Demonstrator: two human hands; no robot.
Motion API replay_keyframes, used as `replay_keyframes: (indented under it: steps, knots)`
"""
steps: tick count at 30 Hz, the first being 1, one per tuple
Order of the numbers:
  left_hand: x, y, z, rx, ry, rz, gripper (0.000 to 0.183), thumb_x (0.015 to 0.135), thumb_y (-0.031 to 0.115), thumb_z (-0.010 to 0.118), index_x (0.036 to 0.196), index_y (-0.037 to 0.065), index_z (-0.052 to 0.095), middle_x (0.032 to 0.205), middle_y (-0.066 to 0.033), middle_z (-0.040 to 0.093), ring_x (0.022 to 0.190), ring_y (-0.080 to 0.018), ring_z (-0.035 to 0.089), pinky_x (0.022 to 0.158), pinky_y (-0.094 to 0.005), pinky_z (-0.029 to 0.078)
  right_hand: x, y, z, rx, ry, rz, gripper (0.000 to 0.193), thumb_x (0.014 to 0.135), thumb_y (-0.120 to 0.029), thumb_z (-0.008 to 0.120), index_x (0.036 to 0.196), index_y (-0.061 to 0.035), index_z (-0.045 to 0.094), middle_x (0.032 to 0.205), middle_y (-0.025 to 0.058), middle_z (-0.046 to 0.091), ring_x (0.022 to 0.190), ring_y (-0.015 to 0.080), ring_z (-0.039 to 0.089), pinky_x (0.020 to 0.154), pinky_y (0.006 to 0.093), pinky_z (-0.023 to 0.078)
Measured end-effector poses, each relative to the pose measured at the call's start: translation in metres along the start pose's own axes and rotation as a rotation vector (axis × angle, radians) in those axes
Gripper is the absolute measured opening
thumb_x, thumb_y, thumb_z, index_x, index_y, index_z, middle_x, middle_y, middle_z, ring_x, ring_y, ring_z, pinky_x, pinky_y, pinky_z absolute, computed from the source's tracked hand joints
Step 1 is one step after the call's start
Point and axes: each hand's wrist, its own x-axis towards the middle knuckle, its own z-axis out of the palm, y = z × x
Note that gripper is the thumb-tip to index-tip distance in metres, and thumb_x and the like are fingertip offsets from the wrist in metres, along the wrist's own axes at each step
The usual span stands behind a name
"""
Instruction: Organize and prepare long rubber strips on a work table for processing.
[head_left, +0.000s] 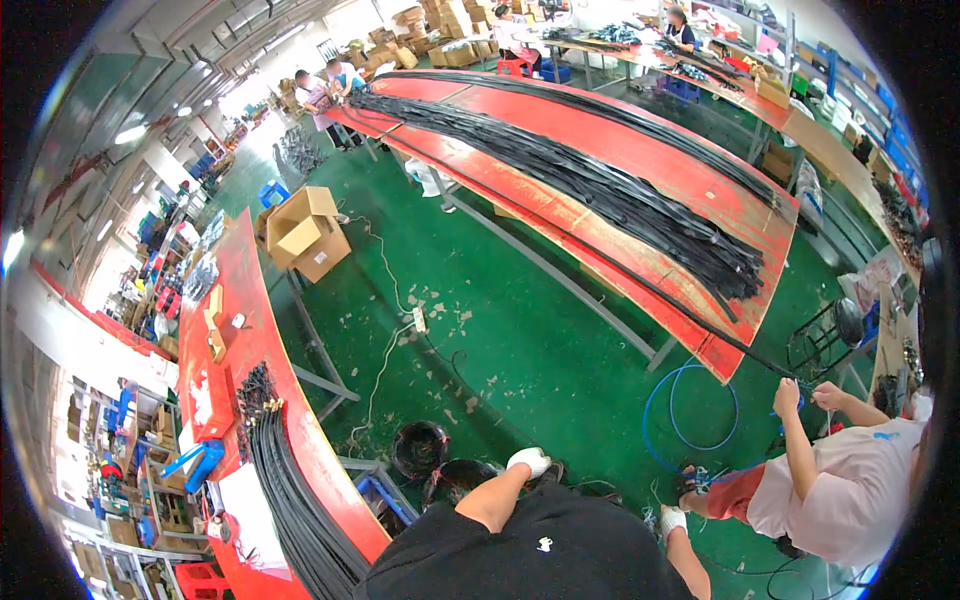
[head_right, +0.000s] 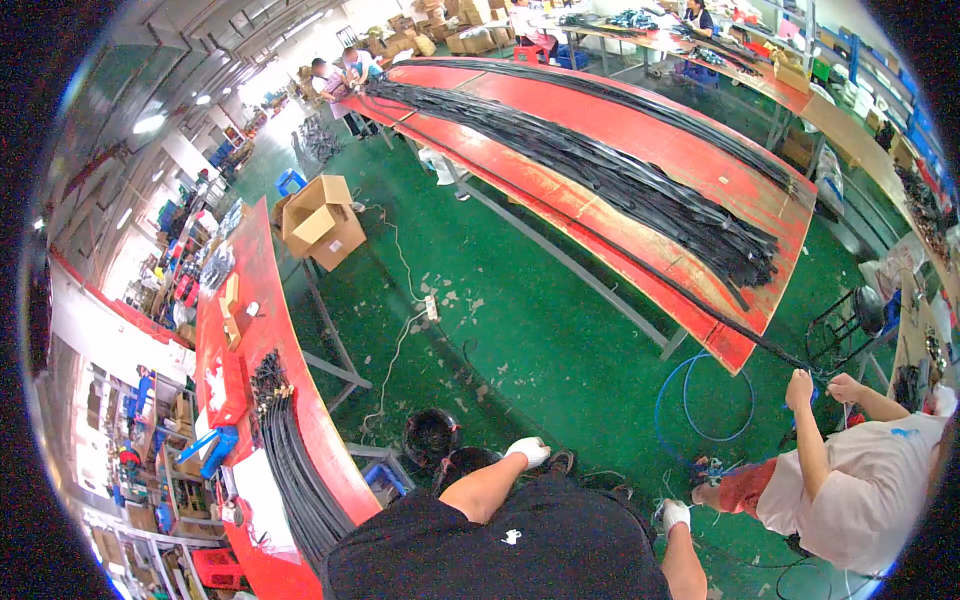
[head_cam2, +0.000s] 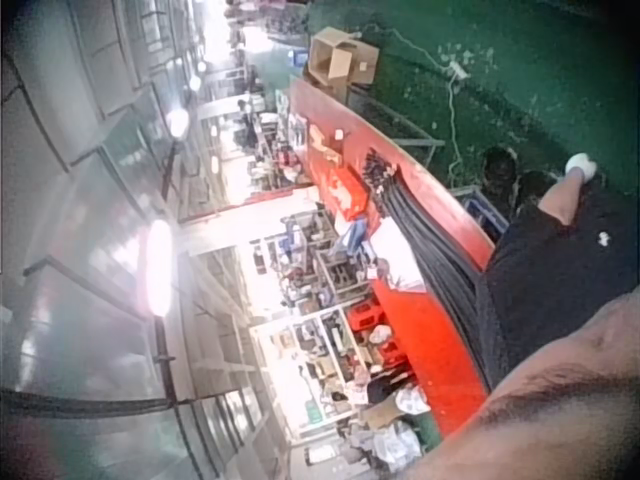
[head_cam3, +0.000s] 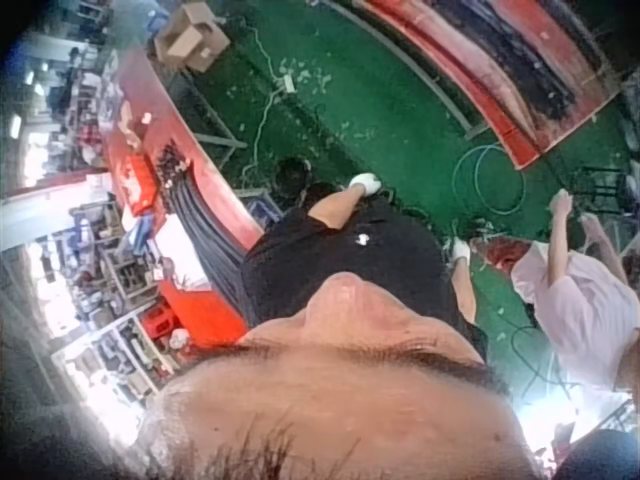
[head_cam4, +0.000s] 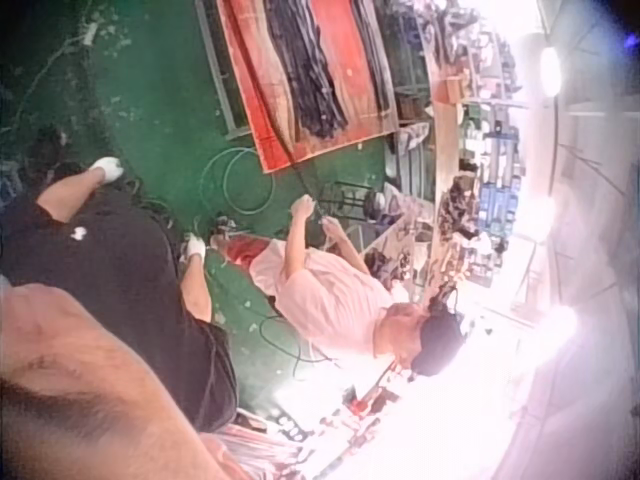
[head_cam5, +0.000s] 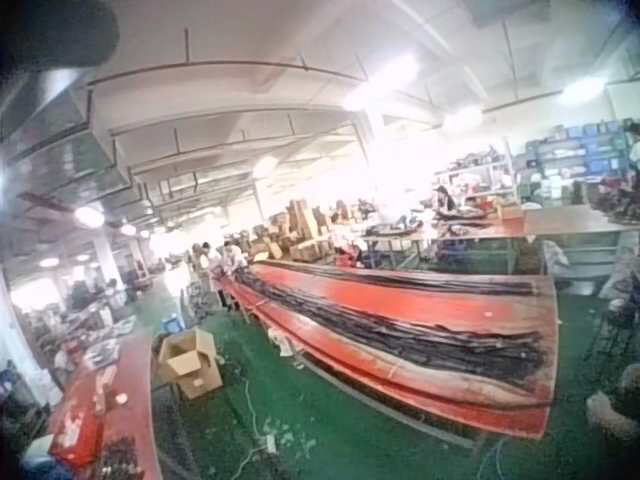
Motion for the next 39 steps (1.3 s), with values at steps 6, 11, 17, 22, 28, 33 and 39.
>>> replay_keyframes:
  steps: [6, 11, 17, 22, 28, 33, 39]
  knots:
    - [0.001, 0.003, -0.005, 0.007, -0.026, -0.014, 0.046, 0.090, 0.040, 0.052, 0.116, 0.007, 0.071, 0.122, -0.0195, 0.068, 0.114, -0.0373, 0.065, 0.097, -0.0441, 0.051, -0.019, -0.010, 0.002, 0.025, 0.023, 0.004, 0.024, 0.096, -0.027, 0.058, 0.094, -0.0043, 0.064, 0.078, 0.0094, 0.064, 0.066, 0.0215, 0.059, 0.058, 0.0396, 0.049]
    - [0.001, 0.004, -0.009, 0.007, -0.036, -0.015, 0.046, 0.090, 0.039, 0.052, 0.116, 0.007, 0.072, 0.123, -0.0202, 0.068, 0.114, -0.0376, 0.065, 0.097, -0.0439, 0.051, -0.025, -0.019, 0.001, 0.014, -0.001, 0.009, 0.023, 0.096, -0.025, 0.058, 0.097, -0.0033, 0.064, 0.079, 0.0095, 0.064, 0.066, 0.0214, 0.059, 0.059, 0.0393, 0.049]
    - [0.002, 0.003, -0.012, 0.032, -0.018, 0.000, 0.045, 0.089, 0.038, 0.051, 0.115, 0.006, 0.072, 0.120, -0.0203, 0.069, 0.112, -0.0379, 0.066, 0.096, -0.0437, 0.051, -0.025, -0.024, 0.004, 0.059, 0.017, -0.013, 0.025, 0.096, -0.025, 0.060, 0.101, -0.0021, 0.066, 0.080, 0.0080, 0.064, 0.065, 0.0202, 0.058, 0.059, 0.0397, 0.047]
    - [0.002, 0.005, -0.014, 0.030, -0.009, 0.020, 0.045, 0.089, 0.038, 0.051, 0.112, 0.006, 0.072, 0.118, -0.0204, 0.070, 0.110, -0.0377, 0.066, 0.095, -0.0439, 0.052, -0.003, -0.007, 0.003, 0.018, 0.045, -0.001, 0.023, 0.096, -0.024, 0.060, 0.104, -0.0028, 0.065, 0.079, 0.0065, 0.064, 0.064, 0.0194, 0.058, 0.058, 0.0389, 0.047]
    - [0.002, 0.007, -0.016, 0.036, 0.002, 0.028, 0.045, 0.089, 0.038, 0.050, 0.111, 0.005, 0.072, 0.117, -0.0205, 0.069, 0.109, -0.0380, 0.066, 0.094, -0.0435, 0.052, -0.006, -0.009, 0.005, 0.173, -0.004, 0.049, 0.023, 0.095, -0.024, 0.062, 0.104, -0.0030, 0.064, 0.075, 0.0060, 0.060, 0.061, 0.0186, 0.057, 0.054, 0.0383, 0.047]
    - [0.002, 0.007, -0.016, 0.027, 0.005, 0.022, 0.045, 0.089, 0.038, 0.049, 0.111, 0.005, 0.072, 0.118, -0.0204, 0.069, 0.110, -0.0382, 0.066, 0.094, -0.0433, 0.052, -0.005, -0.010, 0.005, 0.069, 0.001, -0.004, 0.029, 0.095, -0.027, 0.062, 0.109, -0.0023, 0.064, 0.078, 0.0085, 0.063, 0.061, 0.0208, 0.059, 0.055, 0.0399, 0.050]
    - [0.003, 0.005, -0.009, 0.038, 0.002, 0.019, 0.045, 0.089, 0.038, 0.050, 0.110, 0.005, 0.073, 0.117, -0.0210, 0.070, 0.109, -0.0380, 0.067, 0.094, -0.0438, 0.052, 0.015, 0.008, -0.001, 0.019, -0.051, 0.020, 0.034, 0.095, -0.029, 0.061, 0.116, -0.0023, 0.064, 0.086, 0.0108, 0.066, 0.067, 0.0229, 0.061, 0.058, 0.0415, 0.052]
